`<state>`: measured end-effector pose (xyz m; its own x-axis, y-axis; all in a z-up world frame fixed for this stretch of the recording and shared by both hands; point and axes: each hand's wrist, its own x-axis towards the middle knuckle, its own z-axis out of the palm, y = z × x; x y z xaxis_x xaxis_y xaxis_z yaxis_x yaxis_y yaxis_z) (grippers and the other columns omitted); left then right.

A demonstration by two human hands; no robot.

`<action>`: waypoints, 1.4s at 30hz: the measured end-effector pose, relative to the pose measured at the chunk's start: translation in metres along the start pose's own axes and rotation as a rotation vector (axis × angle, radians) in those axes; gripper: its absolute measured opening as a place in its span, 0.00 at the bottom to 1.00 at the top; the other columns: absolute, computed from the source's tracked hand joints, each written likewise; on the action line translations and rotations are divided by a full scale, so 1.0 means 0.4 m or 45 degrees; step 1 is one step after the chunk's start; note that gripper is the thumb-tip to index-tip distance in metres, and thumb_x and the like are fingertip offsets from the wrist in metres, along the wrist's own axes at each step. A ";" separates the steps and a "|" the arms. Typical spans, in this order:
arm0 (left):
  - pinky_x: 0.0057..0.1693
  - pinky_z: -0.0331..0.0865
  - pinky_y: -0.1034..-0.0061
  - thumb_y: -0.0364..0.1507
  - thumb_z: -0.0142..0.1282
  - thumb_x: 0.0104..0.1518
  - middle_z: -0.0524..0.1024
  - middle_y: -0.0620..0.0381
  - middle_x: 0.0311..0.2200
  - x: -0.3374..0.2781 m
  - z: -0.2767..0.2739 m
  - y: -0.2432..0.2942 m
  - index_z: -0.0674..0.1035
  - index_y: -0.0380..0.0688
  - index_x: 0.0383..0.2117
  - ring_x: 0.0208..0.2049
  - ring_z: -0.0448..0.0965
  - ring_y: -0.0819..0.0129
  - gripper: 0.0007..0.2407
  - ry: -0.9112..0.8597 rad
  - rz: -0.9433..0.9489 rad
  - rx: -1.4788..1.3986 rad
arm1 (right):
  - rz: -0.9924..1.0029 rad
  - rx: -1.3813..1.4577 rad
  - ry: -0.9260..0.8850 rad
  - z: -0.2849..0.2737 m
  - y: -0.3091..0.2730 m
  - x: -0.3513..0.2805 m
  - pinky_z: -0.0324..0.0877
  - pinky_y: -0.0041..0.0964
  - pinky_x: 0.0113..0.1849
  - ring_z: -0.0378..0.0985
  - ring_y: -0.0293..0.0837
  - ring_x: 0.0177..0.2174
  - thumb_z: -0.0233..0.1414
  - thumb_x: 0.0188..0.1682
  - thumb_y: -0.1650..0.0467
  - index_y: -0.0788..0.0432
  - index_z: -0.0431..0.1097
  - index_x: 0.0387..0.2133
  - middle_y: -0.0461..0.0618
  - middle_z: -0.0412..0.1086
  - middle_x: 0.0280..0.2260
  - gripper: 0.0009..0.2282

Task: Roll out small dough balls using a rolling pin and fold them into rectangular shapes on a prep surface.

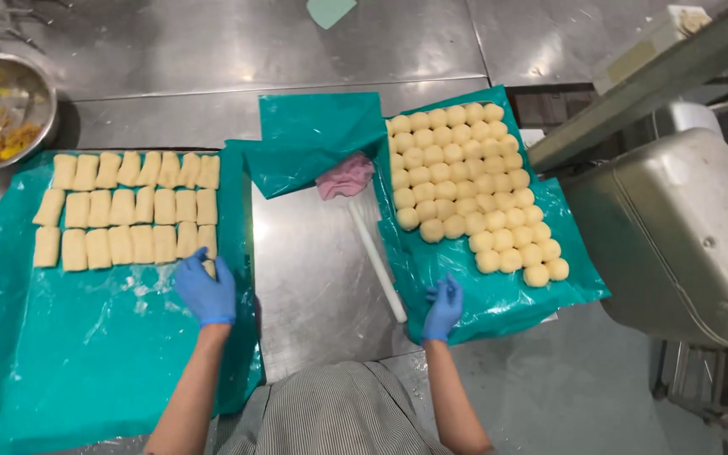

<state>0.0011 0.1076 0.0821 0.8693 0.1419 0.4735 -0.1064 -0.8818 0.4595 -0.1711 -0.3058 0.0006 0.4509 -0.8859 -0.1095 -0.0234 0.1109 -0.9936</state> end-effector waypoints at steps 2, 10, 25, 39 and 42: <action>0.44 0.71 0.56 0.33 0.56 0.62 0.77 0.45 0.34 -0.054 0.020 0.072 0.78 0.41 0.42 0.37 0.77 0.50 0.09 -0.170 0.002 -0.258 | 0.035 0.045 0.126 -0.026 0.037 0.087 0.71 0.32 0.32 0.75 0.39 0.32 0.52 0.55 0.74 0.63 0.67 0.55 0.51 0.70 0.39 0.15; 0.37 0.72 0.53 0.40 0.52 0.63 0.79 0.43 0.27 -0.327 0.140 0.086 0.76 0.47 0.31 0.31 0.79 0.42 0.11 -1.007 -0.085 -0.298 | 0.614 0.644 0.302 -0.054 0.287 0.404 0.74 0.43 0.45 0.75 0.48 0.46 0.44 0.59 0.65 0.69 0.56 0.62 0.57 0.66 0.54 0.23; 0.35 0.71 0.54 0.36 0.52 0.60 0.76 0.48 0.24 -0.339 0.124 0.100 0.74 0.45 0.24 0.27 0.78 0.47 0.10 -0.792 0.235 -0.431 | 0.096 -0.001 0.336 0.268 0.039 0.278 0.71 0.40 0.44 0.73 0.44 0.38 0.61 0.44 0.68 0.67 0.69 0.45 0.53 0.72 0.41 0.19; 0.52 0.75 0.75 0.29 0.61 0.56 0.79 0.58 0.47 -0.308 0.266 0.076 0.78 0.43 0.53 0.46 0.79 0.72 0.18 -1.001 -0.745 -1.543 | 0.207 -0.537 -1.096 0.354 -0.045 -0.282 0.72 0.35 0.42 0.76 0.39 0.39 0.67 0.36 0.72 0.58 0.64 0.56 0.49 0.73 0.40 0.31; 0.49 0.76 0.74 0.30 0.66 0.52 0.82 0.49 0.43 -0.353 0.355 0.041 0.82 0.37 0.48 0.41 0.81 0.65 0.17 -0.744 -0.743 -1.237 | -0.206 -0.591 -1.095 0.356 -0.080 -0.275 0.74 0.35 0.43 0.76 0.41 0.41 0.65 0.42 0.72 0.62 0.70 0.53 0.50 0.70 0.46 0.24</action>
<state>-0.0549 0.0093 -0.0840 0.9620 -0.0410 -0.2699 0.2688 -0.0302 0.9627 -0.0929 -0.1477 0.0487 0.9695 -0.2254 -0.0957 -0.1689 -0.3326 -0.9278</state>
